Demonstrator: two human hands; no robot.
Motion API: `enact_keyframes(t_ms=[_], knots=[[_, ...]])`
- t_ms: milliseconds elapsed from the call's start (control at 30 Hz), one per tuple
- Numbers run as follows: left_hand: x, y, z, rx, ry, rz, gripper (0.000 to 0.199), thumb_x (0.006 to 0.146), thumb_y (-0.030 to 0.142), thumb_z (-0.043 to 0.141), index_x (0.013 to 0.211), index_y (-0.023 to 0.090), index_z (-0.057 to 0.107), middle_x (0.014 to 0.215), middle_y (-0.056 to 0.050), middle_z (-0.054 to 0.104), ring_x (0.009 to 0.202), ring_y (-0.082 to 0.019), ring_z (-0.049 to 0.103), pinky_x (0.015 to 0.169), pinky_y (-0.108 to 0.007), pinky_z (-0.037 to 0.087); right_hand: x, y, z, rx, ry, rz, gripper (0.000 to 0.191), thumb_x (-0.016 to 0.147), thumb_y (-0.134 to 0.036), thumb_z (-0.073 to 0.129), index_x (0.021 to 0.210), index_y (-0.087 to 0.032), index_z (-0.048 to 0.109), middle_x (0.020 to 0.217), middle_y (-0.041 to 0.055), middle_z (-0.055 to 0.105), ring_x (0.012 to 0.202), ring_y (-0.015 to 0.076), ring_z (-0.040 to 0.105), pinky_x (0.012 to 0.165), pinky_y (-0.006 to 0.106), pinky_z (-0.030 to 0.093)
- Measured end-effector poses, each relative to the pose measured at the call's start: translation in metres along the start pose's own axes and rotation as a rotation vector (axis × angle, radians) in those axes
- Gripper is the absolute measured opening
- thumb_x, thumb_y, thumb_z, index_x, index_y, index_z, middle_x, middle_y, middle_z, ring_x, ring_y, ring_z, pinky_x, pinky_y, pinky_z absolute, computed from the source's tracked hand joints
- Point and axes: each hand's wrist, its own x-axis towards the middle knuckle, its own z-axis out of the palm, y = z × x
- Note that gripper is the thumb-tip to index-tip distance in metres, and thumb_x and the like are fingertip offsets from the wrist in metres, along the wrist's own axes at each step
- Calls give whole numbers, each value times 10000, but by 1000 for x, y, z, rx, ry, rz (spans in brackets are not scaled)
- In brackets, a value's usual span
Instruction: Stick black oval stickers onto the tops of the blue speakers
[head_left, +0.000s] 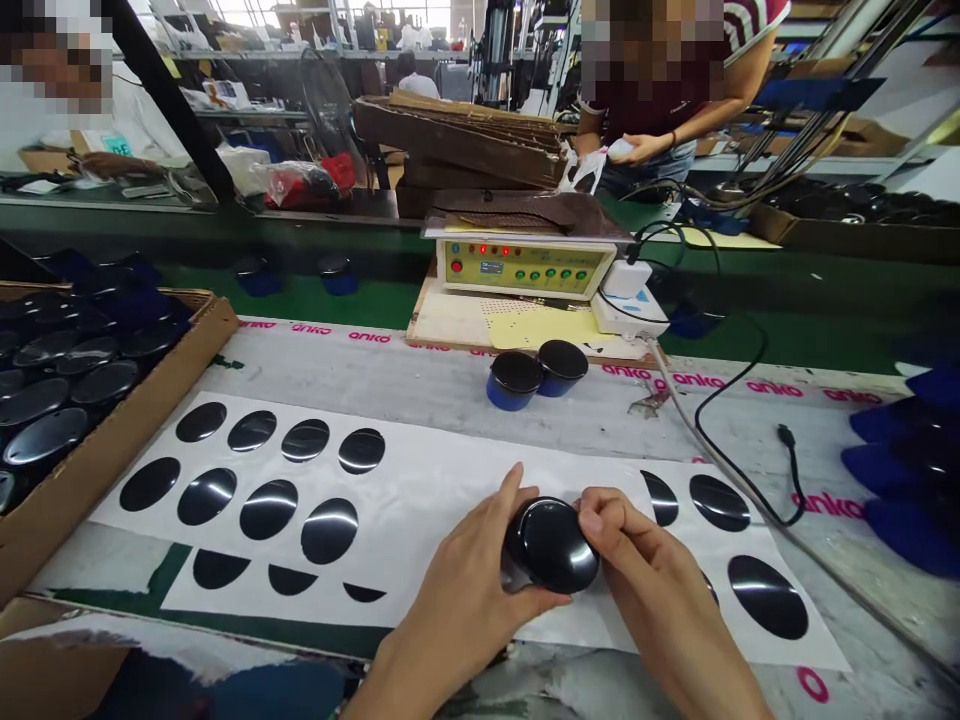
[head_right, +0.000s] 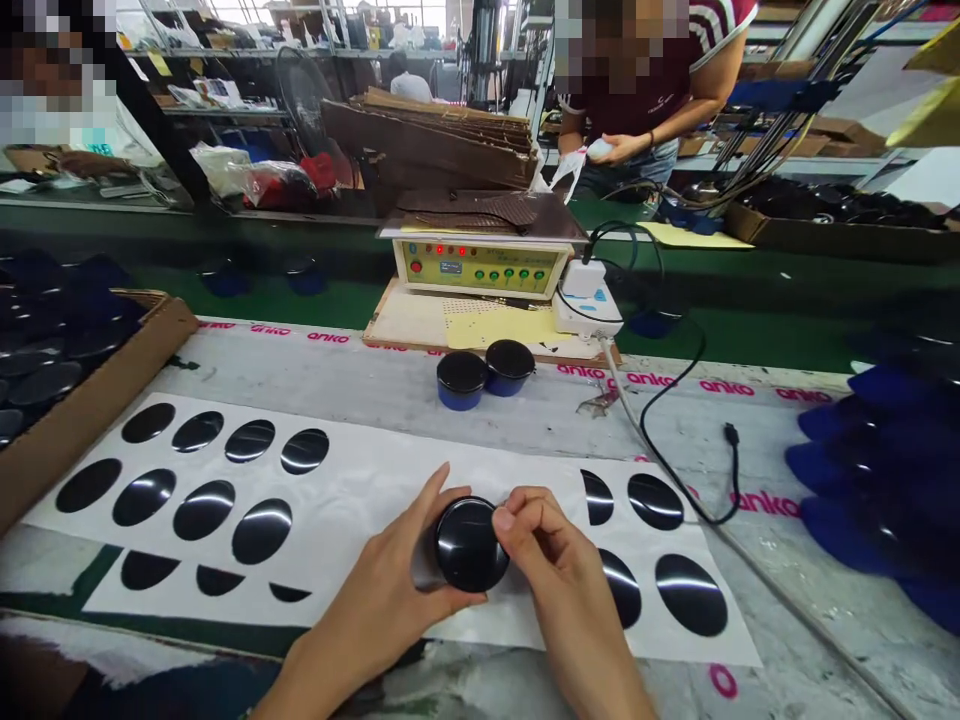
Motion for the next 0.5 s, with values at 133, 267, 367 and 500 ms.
enact_keyframes(t_ms=[133, 267, 367, 500], knots=[[1, 2, -1, -5, -2, 2, 1118, 668, 203, 821, 1417, 476, 38, 1359, 62, 523, 1229, -172, 521, 1034, -370, 452, -1, 6, -1, 20, 11, -15, 306, 796, -414, 669, 627, -198, 533, 883, 16, 499, 834, 163, 505, 733, 267, 446], [2, 2, -1, -4, -14, -22, 1078, 695, 234, 802, 1412, 498, 41, 1366, 82, 517, 1232, -170, 515, 1033, -365, 444, -1, 7, 0, -35, 33, -64, 278, 822, -389, 653, 650, -204, 536, 887, 9, 507, 830, 145, 504, 709, 232, 441], [1, 3, -1, -13, -21, -29, 1063, 704, 261, 796, 1407, 517, 41, 1366, 96, 515, 1242, -165, 505, 1043, -358, 432, -2, 4, 2, -146, 72, -157, 269, 825, -363, 652, 642, -207, 534, 844, 12, 518, 807, 141, 516, 676, 219, 442], [1, 4, -1, -19, -12, -23, 1033, 716, 278, 786, 1400, 534, 55, 1357, 102, 519, 1232, -155, 511, 1039, -340, 434, -4, 1, 7, -221, 109, -258, 252, 827, -321, 650, 641, -210, 522, 798, 9, 526, 763, 133, 535, 668, 225, 449]])
